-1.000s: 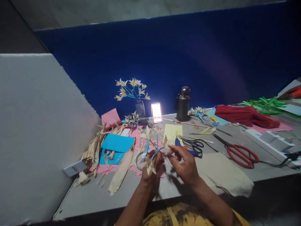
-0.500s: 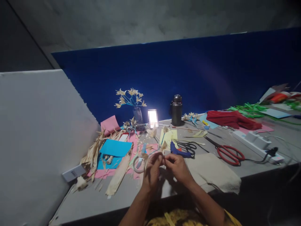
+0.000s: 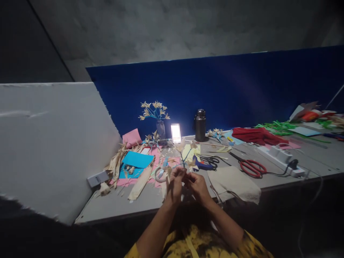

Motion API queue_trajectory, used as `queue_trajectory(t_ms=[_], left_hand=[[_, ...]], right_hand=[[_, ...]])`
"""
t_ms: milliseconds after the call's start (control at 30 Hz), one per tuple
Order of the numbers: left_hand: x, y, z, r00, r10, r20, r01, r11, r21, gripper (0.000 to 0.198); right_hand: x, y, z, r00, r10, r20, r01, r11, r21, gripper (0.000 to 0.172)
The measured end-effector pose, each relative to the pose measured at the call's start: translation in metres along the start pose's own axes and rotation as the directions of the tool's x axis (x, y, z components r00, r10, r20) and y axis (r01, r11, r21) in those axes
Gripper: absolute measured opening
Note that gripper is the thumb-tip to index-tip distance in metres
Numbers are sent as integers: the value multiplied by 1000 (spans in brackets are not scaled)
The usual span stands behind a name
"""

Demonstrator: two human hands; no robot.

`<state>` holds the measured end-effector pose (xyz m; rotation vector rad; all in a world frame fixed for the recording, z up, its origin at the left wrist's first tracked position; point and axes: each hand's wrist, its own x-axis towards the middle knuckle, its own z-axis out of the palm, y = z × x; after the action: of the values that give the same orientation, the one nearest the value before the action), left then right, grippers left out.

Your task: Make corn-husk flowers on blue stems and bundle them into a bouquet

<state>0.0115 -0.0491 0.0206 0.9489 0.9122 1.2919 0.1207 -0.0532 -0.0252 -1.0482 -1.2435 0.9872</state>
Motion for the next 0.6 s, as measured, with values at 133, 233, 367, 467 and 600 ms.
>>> queue_trajectory(t_ms=[133,233,367,467,600], left_hand=[[-6,-9,2,992,77,-96,-76,997,21,27],[-9,-15,-2,989,94,-116,-90,995,45,25],[-13,-12,-10,990,128,-65,-119,986,117,24],[-14,-3,-13,971,235,-44,-217,943,252,28],[-13,-1,-10,960,269,-78,-222,899,377,26]], right_hand=[[-11,5,3,998,-60,4,60,996,-59,25],[-17,6,5,998,-67,14,68,995,-73,23],[-24,3,8,998,-60,-7,60,996,-64,27],[-30,0,9,998,-68,-19,66,996,-67,29],[-39,-5,7,998,-60,-15,58,993,-106,26]])
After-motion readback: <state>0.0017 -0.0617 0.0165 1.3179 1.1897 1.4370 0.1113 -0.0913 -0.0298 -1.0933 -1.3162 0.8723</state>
